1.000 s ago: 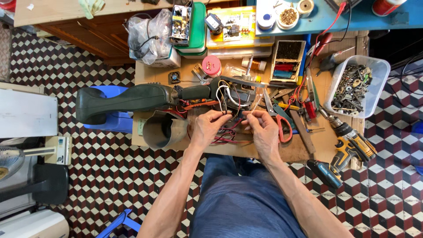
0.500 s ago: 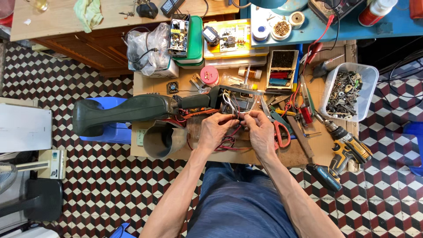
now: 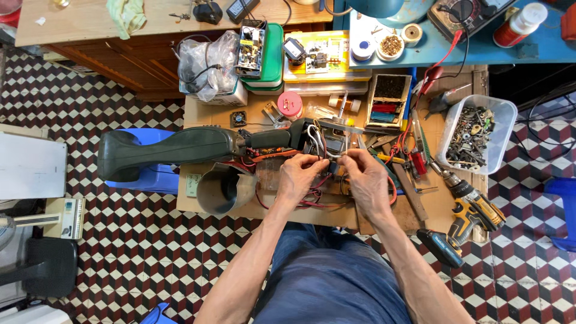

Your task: The person works on the internal wiring of a disassembled electric fan motor, using a multimeter to test connections and a soldering iron to join wires. They repeatedly strip, twist, and solder wires while checking continuity.

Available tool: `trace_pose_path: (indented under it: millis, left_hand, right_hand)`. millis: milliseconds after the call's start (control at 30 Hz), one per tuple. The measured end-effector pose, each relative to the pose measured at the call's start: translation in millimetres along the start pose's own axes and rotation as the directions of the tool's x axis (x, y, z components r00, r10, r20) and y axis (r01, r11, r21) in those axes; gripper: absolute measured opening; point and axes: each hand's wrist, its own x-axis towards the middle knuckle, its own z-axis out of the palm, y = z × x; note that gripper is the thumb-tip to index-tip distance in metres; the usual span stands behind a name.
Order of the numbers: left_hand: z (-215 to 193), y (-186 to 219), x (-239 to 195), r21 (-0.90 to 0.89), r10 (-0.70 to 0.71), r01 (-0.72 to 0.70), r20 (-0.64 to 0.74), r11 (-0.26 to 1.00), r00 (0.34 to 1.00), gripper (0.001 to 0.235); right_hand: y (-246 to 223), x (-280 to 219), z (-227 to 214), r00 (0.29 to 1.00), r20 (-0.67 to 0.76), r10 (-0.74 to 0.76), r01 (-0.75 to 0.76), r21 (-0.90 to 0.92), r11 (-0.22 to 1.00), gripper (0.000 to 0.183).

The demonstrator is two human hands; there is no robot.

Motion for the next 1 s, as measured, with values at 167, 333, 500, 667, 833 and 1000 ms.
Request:
trace_pose_path:
  millis: [167, 333, 500, 667, 833, 1000]
  left_hand:
    - [6, -3, -4, -0.166, -0.135, 0.142, 0.054, 0.976, 0.989, 0.026]
    - [10, -10, 1, -0.304, -0.122, 0.135, 0.062, 0.943, 0.991, 0.025]
    - [11, -16, 6, -0.368, -0.181, 0.203, 0.094, 0.907, 0.979, 0.028]
    - [13, -17, 7, -0.427, -0.209, 0.239, 0.116, 0.872, 0.971, 0.031]
    - [14, -17, 5, -0.454, -0.164, 0.206, 0.129, 0.867, 0.978, 0.035]
    - [17, -21, 3, -0.453, -0.182, 0.217, 0.119, 0.864, 0.976, 0.039]
  right_hand:
    - [-14, 6, -21, 0.999, 0.046, -0.001, 0.007, -0.124, 0.992, 0.025]
    - [-12, 4, -31, 0.998, 0.051, -0.047, 0.058, -0.245, 0.968, 0.018]
    - [-9, 1, -37, 0.983, 0.061, -0.171, 0.182, -0.359, 0.915, 0.015]
    - [-8, 5, -35, 0.946, 0.079, -0.313, 0.321, -0.337, 0.885, 0.015]
    - [-6, 12, -23, 0.957, 0.119, -0.266, 0.290, -0.314, 0.904, 0.015]
    - [0, 18, -16, 0.940, 0.150, -0.305, 0.334, -0.238, 0.912, 0.015]
